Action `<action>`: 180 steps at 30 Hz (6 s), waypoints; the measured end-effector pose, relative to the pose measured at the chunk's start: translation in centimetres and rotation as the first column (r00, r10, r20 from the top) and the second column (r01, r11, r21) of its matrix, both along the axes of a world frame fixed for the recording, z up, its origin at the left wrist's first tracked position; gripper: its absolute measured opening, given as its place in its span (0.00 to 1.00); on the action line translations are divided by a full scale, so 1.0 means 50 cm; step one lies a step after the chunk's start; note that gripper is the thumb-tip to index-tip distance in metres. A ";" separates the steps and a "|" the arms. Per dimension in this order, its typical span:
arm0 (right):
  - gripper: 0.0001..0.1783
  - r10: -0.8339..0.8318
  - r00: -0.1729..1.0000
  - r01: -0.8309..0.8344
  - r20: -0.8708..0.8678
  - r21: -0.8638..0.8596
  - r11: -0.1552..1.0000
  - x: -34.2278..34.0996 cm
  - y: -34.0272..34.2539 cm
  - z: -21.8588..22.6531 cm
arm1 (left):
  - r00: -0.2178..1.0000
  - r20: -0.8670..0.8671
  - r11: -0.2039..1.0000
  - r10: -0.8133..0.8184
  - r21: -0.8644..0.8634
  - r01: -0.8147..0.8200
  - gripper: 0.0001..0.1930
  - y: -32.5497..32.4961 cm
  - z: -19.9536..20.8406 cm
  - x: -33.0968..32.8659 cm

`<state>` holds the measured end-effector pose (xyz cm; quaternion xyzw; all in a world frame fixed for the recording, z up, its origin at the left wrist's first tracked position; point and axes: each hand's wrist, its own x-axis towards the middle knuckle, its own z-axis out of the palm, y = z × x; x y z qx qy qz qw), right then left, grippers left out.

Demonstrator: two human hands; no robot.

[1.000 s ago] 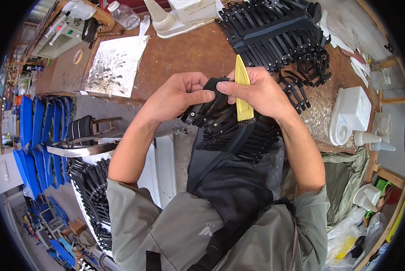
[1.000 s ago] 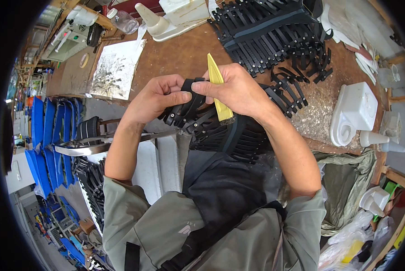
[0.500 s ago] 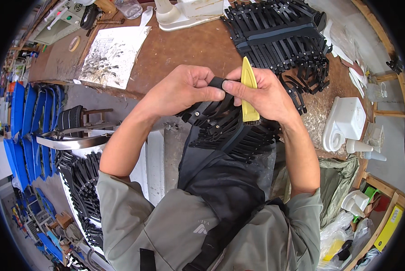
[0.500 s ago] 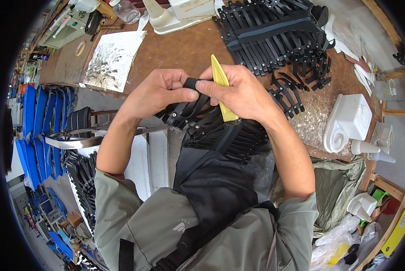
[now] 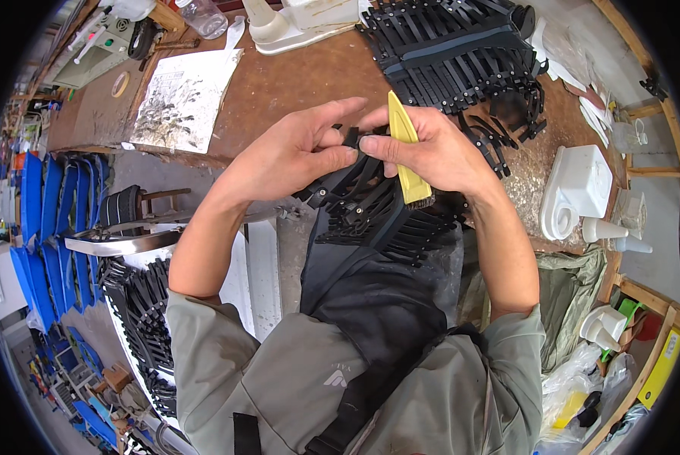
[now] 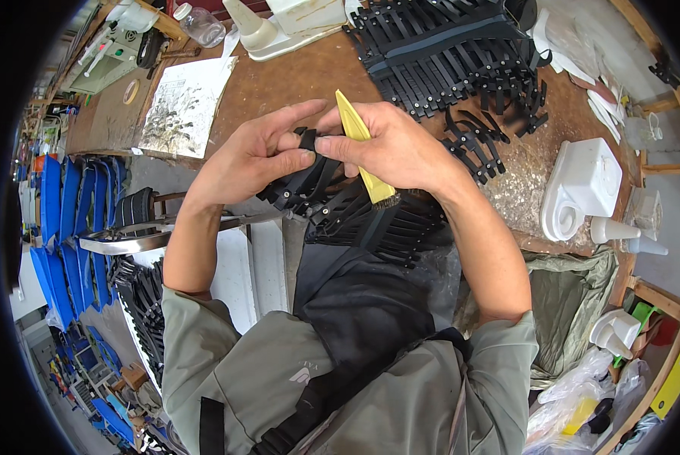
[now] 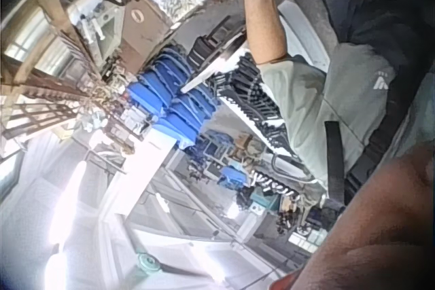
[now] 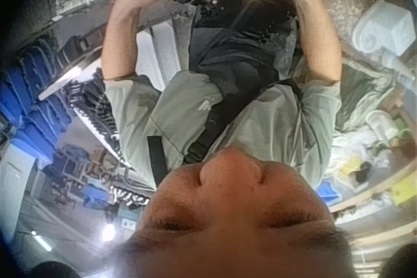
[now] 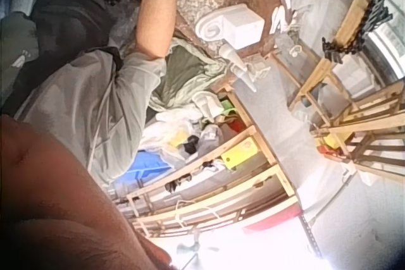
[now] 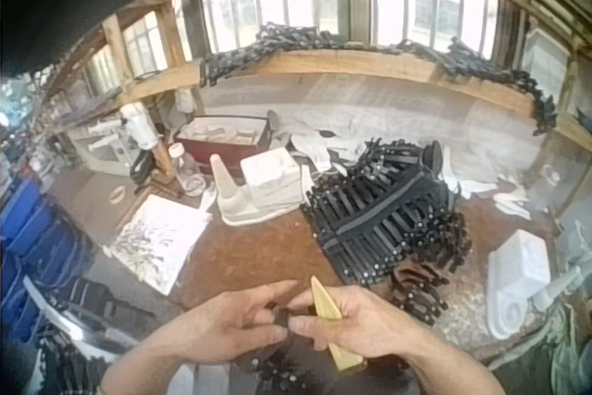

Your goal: Applying adhesive or sealant to black plastic ribbed shoe components using a yellow spreading tool on a workbench.

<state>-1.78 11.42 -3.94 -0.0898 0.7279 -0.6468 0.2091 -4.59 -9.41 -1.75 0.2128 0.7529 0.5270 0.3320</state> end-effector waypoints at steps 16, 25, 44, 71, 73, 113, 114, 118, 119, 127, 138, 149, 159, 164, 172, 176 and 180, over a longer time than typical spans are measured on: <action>0.08 -0.039 0.998 0.039 -0.046 -0.014 0.999 0.021 0.002 0.007 | 0.877 0.471 0.994 -0.093 0.099 0.053 0.10 0.031 -0.046 -0.021; 0.08 -0.083 0.995 0.078 -0.057 -0.097 0.992 0.019 0.019 -0.006 | 0.924 0.377 0.988 -0.065 0.157 0.006 0.11 0.037 -0.055 -0.014; 0.08 -0.090 0.996 0.089 -0.028 -0.031 0.996 0.029 0.047 -0.016 | 0.878 0.471 0.990 -0.081 0.144 0.014 0.10 0.054 -0.050 -0.021; 0.07 -0.313 0.845 0.326 -0.434 -0.048 0.944 0.050 0.057 0.026 | 0.838 0.542 0.991 -0.067 0.132 -0.007 0.14 0.063 -0.039 -0.013; 0.07 -0.416 0.838 0.411 -0.353 -0.091 0.907 0.046 0.070 0.034 | 0.832 0.553 0.992 -0.050 0.126 -0.024 0.14 0.069 -0.031 -0.017; 0.10 -0.538 0.789 0.491 -0.298 -0.220 0.843 0.043 0.093 -0.006 | 0.839 0.544 0.982 -0.008 0.161 -0.095 0.15 0.059 -0.026 -0.009; 0.10 -0.634 0.715 0.590 -0.294 -0.232 0.773 0.033 0.104 -0.015 | 0.843 0.537 0.984 -0.006 0.152 -0.089 0.15 0.056 -0.026 -0.016; 0.13 -0.766 0.593 0.637 -0.248 -0.437 0.635 0.077 0.205 -0.003 | 0.938 0.343 0.990 -0.047 0.138 -0.001 0.12 0.017 -0.001 -0.052; 0.13 -0.818 0.542 0.672 -0.191 -0.486 0.559 0.096 0.235 -0.007 | 0.966 0.260 0.998 0.002 0.061 -0.018 0.12 -0.003 0.012 -0.072; 0.13 -0.749 0.622 0.782 -0.228 0.132 0.609 0.261 0.347 -0.002 | 0.680 -0.678 0.898 0.279 -0.067 -0.435 0.18 -0.062 -0.099 -0.254; 0.22 -0.248 0.958 0.258 -0.141 0.798 0.544 0.174 0.280 -0.036 | 0.536 -0.814 0.955 -0.224 -0.293 -0.045 0.28 0.215 -0.157 0.046; 0.09 0.510 0.648 0.451 -0.566 0.824 0.342 0.071 0.226 -0.129 | 0.404 -0.823 0.906 -0.399 -0.421 0.038 0.18 0.202 -0.232 0.102; 0.16 0.575 0.631 0.427 -0.520 0.852 0.302 0.190 0.298 -0.146 | 0.452 -0.141 0.423 0.881 0.662 -0.619 0.09 0.207 -0.214 0.128; 0.17 0.533 0.720 0.384 -0.445 0.895 0.227 0.229 0.296 -0.153 | 0.570 -0.704 0.876 0.424 0.158 -0.456 0.04 0.285 -0.245 0.133; 0.19 -0.476 0.831 0.544 -0.289 0.604 0.582 0.262 0.321 -0.123 | 0.568 -0.792 0.974 -0.226 -0.164 0.159 0.11 0.283 -0.276 0.103; 0.25 -0.526 0.846 0.322 0.089 0.700 0.638 0.175 0.313 -0.152 | 0.603 -0.763 0.960 -0.233 -0.083 0.267 0.12 0.291 -0.293 0.098; 0.29 -0.447 0.893 0.235 0.056 0.789 0.568 0.161 0.284 -0.128 | 0.554 -0.799 0.955 -0.234 -0.082 0.285 0.10 0.292 -0.296 0.100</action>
